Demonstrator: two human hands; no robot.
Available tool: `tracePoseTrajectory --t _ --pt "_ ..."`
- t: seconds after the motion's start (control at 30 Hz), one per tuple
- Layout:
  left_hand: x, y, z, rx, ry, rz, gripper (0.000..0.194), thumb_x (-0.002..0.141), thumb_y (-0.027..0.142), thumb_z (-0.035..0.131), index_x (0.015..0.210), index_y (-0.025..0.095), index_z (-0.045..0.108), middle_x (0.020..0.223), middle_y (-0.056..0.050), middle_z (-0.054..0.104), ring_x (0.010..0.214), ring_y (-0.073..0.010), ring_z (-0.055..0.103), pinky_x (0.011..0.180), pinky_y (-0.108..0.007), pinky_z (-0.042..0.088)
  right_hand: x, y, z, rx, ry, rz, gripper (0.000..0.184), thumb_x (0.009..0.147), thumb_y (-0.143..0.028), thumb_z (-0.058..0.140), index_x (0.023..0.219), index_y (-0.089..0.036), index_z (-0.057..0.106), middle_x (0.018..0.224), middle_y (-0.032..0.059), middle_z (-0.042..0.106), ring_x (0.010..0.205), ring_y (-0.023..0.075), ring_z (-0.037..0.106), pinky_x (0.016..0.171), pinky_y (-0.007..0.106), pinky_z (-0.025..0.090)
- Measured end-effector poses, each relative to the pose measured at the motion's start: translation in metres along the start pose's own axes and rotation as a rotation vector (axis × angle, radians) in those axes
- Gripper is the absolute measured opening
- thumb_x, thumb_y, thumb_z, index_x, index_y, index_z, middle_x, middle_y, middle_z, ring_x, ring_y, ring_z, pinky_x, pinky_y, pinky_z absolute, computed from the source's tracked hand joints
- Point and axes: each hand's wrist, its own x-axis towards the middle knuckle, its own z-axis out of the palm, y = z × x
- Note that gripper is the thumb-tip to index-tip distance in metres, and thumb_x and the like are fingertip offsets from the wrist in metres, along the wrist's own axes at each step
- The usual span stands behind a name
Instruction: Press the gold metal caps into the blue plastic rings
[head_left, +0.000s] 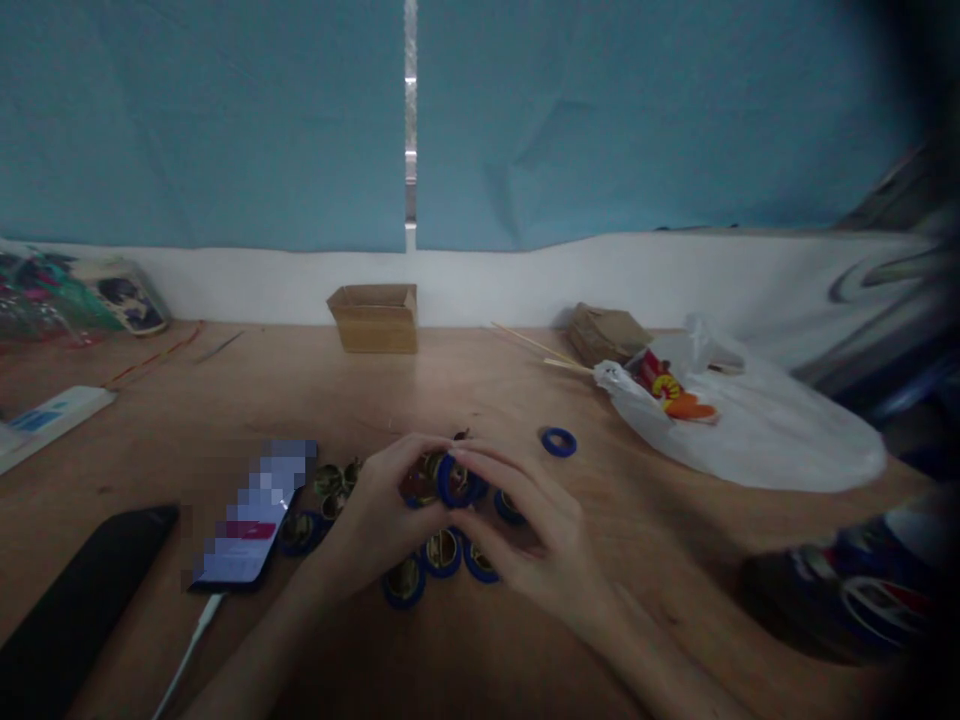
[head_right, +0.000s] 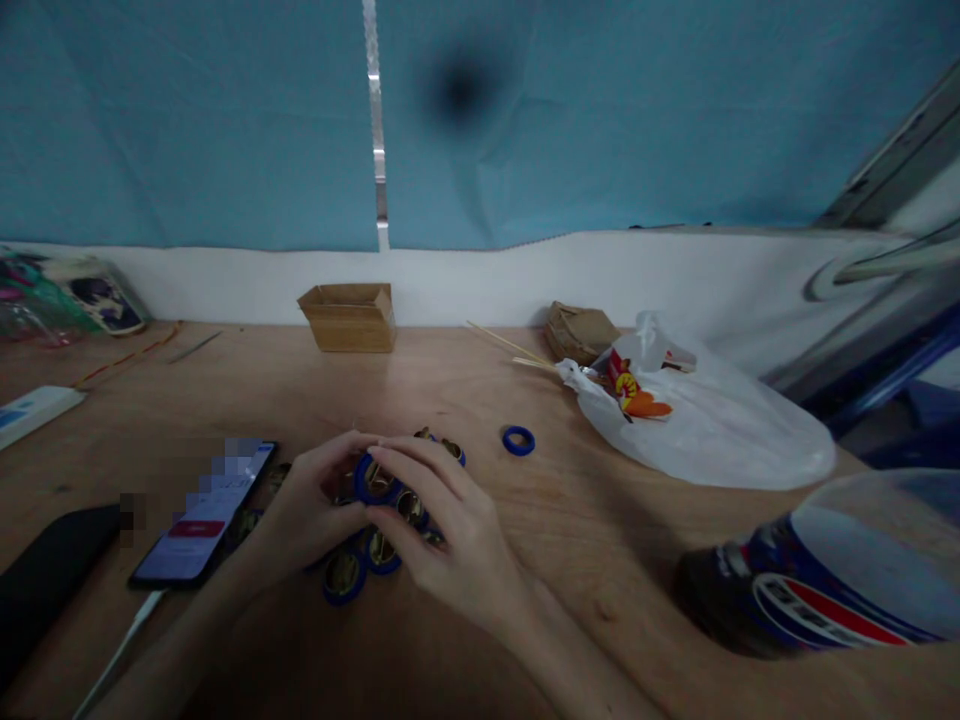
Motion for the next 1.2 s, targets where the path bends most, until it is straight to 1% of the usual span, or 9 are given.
tracePoseTrajectory --t 0.13,0.27,0.37,0.47,0.63,0.83,0.93,1.03,1.2 --pt "0.000 -0.005 0.010 -0.367 -0.010 -0.160 0.040 0.071 0.010 0.073 0.109 0.020 0.065 0.107 -0.006 0.072 0.094 -0.0204 0.069 0.081 -0.029 0.054 -0.001 0.003 0.003 -0.026 -0.034 0.060 0.043 0.084 -0.013 0.064 0.125 -0.021 0.055 0.123 0.0079 0.062 0.113 0.0218 0.058 0.095 0.037 0.050" --pt "0.002 -0.003 0.005 -0.669 -0.060 -0.276 0.050 0.072 0.010 0.075 0.119 0.021 0.062 0.114 -0.008 0.071 0.102 -0.0213 0.067 0.085 -0.028 0.053 0.001 0.008 0.004 -0.039 -0.024 0.116 0.039 0.084 -0.015 0.063 0.122 -0.020 0.057 0.120 0.0079 0.063 0.113 0.0227 0.057 0.095 0.039 0.049" --pt "0.001 -0.001 -0.001 -0.792 -0.059 -0.331 0.051 0.075 0.012 0.072 0.124 0.020 0.060 0.119 -0.010 0.069 0.107 -0.0228 0.065 0.085 -0.028 0.052 0.002 0.009 0.005 -0.059 -0.017 0.100 0.039 0.085 -0.013 0.063 0.123 -0.021 0.056 0.120 0.0071 0.063 0.112 0.0219 0.057 0.095 0.039 0.048" --pt "-0.001 -0.001 -0.001 -0.814 -0.034 -0.351 0.047 0.079 0.017 0.069 0.125 0.019 0.059 0.122 -0.011 0.067 0.112 -0.0239 0.063 0.089 -0.029 0.050 0.002 0.010 0.006 -0.092 -0.012 0.061 0.040 0.084 -0.012 0.064 0.122 -0.021 0.057 0.119 0.0068 0.064 0.112 0.0213 0.057 0.096 0.038 0.048" --pt "-0.004 -0.004 0.002 -0.775 -0.048 -0.325 0.045 0.086 0.020 0.064 0.129 0.023 0.056 0.129 -0.009 0.063 0.120 -0.0240 0.058 0.097 -0.031 0.047 0.001 0.013 0.005 -0.129 -0.007 0.049 0.040 0.084 -0.012 0.066 0.122 -0.020 0.056 0.117 0.0069 0.064 0.110 0.0207 0.058 0.095 0.037 0.049" --pt "-0.005 -0.005 0.006 -0.670 -0.036 -0.234 0.039 0.088 0.019 0.061 0.126 0.025 0.059 0.135 -0.006 0.060 0.127 -0.0218 0.052 0.105 -0.031 0.042 -0.002 0.017 0.008 -0.176 -0.065 0.013 0.039 0.085 -0.013 0.064 0.123 -0.020 0.057 0.118 0.0090 0.063 0.110 0.0229 0.058 0.093 0.039 0.051" --pt "-0.006 -0.005 0.007 -0.607 -0.005 -0.250 0.037 0.088 0.020 0.061 0.125 0.024 0.060 0.133 -0.007 0.061 0.124 -0.0223 0.054 0.105 -0.033 0.043 -0.004 0.019 0.011 -0.178 -0.084 0.044 0.043 0.085 -0.015 0.065 0.127 -0.020 0.054 0.118 0.0089 0.064 0.110 0.0224 0.059 0.094 0.039 0.052" --pt "-0.006 -0.004 0.006 -0.586 0.019 -0.274 0.037 0.087 0.022 0.062 0.124 0.024 0.060 0.132 -0.008 0.062 0.122 -0.0233 0.057 0.103 -0.035 0.045 -0.005 0.021 0.012 -0.147 -0.065 0.092 0.050 0.084 -0.017 0.068 0.131 -0.021 0.052 0.119 0.0074 0.065 0.109 0.0212 0.061 0.095 0.037 0.052" --pt "-0.006 -0.005 0.004 -0.658 0.018 -0.286 0.038 0.087 0.023 0.063 0.125 0.024 0.058 0.131 -0.008 0.062 0.119 -0.0230 0.058 0.100 -0.033 0.047 -0.006 0.021 0.010 -0.104 -0.036 0.156 0.055 0.080 -0.021 0.073 0.131 -0.027 0.052 0.122 0.0049 0.066 0.113 0.0228 0.060 0.097 0.041 0.052"
